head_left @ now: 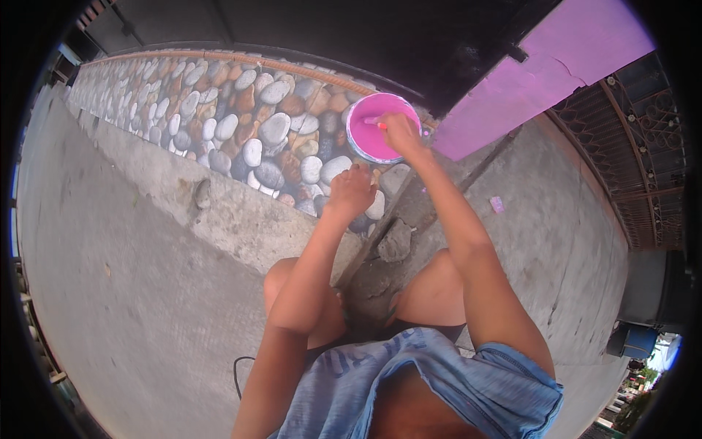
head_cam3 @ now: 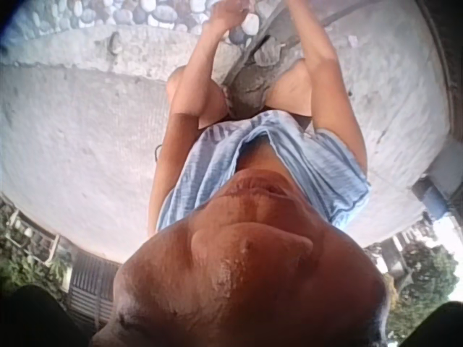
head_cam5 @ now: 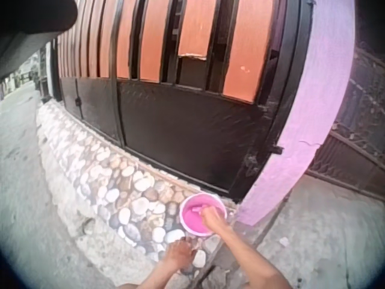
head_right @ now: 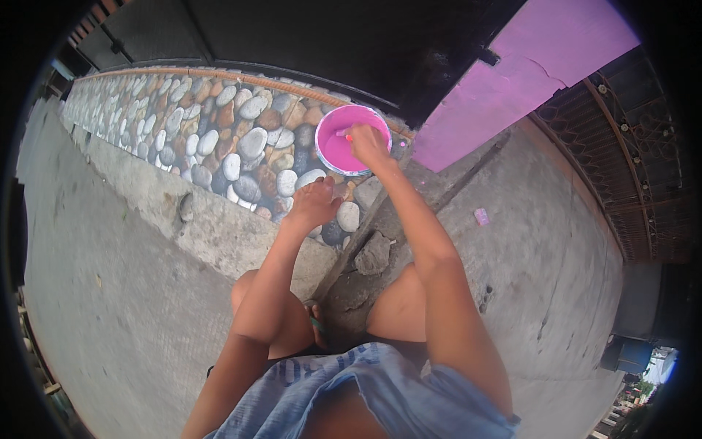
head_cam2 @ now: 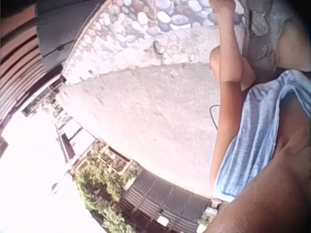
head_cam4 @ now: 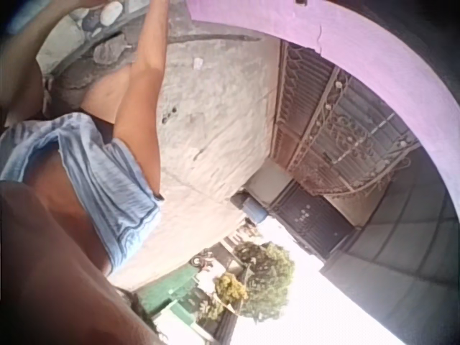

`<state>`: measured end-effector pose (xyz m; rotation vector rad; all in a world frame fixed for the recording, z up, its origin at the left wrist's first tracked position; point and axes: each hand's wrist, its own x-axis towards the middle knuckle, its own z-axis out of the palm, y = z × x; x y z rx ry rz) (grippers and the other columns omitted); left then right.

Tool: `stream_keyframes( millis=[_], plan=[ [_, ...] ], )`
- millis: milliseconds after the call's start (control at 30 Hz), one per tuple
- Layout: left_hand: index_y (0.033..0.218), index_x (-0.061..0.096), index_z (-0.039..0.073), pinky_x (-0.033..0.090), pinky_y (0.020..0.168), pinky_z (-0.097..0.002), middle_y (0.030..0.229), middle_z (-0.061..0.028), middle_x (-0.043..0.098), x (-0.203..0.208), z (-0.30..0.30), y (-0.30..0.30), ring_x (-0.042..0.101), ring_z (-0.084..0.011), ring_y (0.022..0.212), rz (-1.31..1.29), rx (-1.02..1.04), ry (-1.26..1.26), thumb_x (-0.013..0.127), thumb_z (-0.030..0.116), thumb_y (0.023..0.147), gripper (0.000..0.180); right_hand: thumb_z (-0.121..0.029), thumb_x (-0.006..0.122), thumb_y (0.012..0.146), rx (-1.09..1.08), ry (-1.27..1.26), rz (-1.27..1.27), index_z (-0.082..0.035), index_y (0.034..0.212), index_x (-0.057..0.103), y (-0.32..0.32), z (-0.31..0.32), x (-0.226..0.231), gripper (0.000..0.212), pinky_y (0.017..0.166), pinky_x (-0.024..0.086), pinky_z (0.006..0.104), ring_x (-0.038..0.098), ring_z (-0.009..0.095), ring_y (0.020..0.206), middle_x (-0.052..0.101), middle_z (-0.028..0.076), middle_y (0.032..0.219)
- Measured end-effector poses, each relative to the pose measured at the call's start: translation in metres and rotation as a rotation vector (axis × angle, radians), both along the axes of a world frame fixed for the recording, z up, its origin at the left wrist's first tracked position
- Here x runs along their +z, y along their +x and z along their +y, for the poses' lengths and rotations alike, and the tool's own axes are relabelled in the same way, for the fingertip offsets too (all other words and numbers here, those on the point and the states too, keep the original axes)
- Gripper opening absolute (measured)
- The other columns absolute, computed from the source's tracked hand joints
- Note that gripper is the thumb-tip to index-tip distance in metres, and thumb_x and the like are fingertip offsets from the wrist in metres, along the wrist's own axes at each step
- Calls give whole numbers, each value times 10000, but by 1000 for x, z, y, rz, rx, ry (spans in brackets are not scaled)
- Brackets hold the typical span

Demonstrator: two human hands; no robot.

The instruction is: The person dips a paintbrush into a bucket of paint and applies the paint onto a wall pillar.

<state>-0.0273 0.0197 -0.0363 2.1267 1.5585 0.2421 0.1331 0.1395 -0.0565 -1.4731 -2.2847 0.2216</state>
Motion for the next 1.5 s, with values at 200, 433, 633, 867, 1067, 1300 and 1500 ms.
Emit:
stream_keyframes(
  millis=[200,433,633,867,1067,1300,1500],
  plan=[
    [1158,488,-57,477,843,-465,1066,-204,581,-18,15,-2,605,-371,976,-59,120,-38,573,267,836,465,-16,632,681,-22,61,-305,-21,729,682,-4,10,-7,70,684,517,436,644,366,761,637,212,734],
    [1247,430,-69,458,878,-455,1115,-230,571,-23,25,-3,573,-386,1043,-157,101,-123,495,292,880,519,-115,655,687,34,-243,-205,-43,696,677,-1,5,12,77,667,501,453,636,366,704,633,199,700],
    [1080,524,-61,474,859,-455,1110,-226,566,-17,30,-2,593,-370,1010,-177,107,-154,512,230,866,361,-135,649,734,119,-152,-195,-121,870,723,-14,6,3,155,766,472,416,624,327,814,659,146,787],
    [1061,535,-58,487,832,-447,1065,-222,586,-19,29,-5,612,-370,963,-208,114,-130,523,240,867,356,-109,644,719,-83,32,-318,-93,862,719,-4,12,-2,163,752,506,419,656,315,790,663,166,774],
    [1176,516,-25,450,887,-442,1105,-203,598,-13,33,-9,575,-375,1038,-198,115,-219,484,339,900,458,-163,652,750,-114,-251,-341,-75,864,709,-4,-8,33,156,700,496,422,647,332,745,655,164,739],
    [1002,580,-52,452,885,-428,1069,-226,602,-24,42,-10,588,-379,1005,-324,193,-217,495,319,889,397,-127,681,760,80,-227,-49,-91,928,716,26,-32,67,176,682,468,401,611,330,800,635,148,863],
    [1240,450,-63,427,916,-379,1193,-205,546,-44,52,-4,537,-284,1103,-728,354,-491,497,339,920,516,-84,680,763,102,-272,-242,-73,917,684,30,-58,88,155,740,484,443,613,343,863,606,137,890]
  ],
)
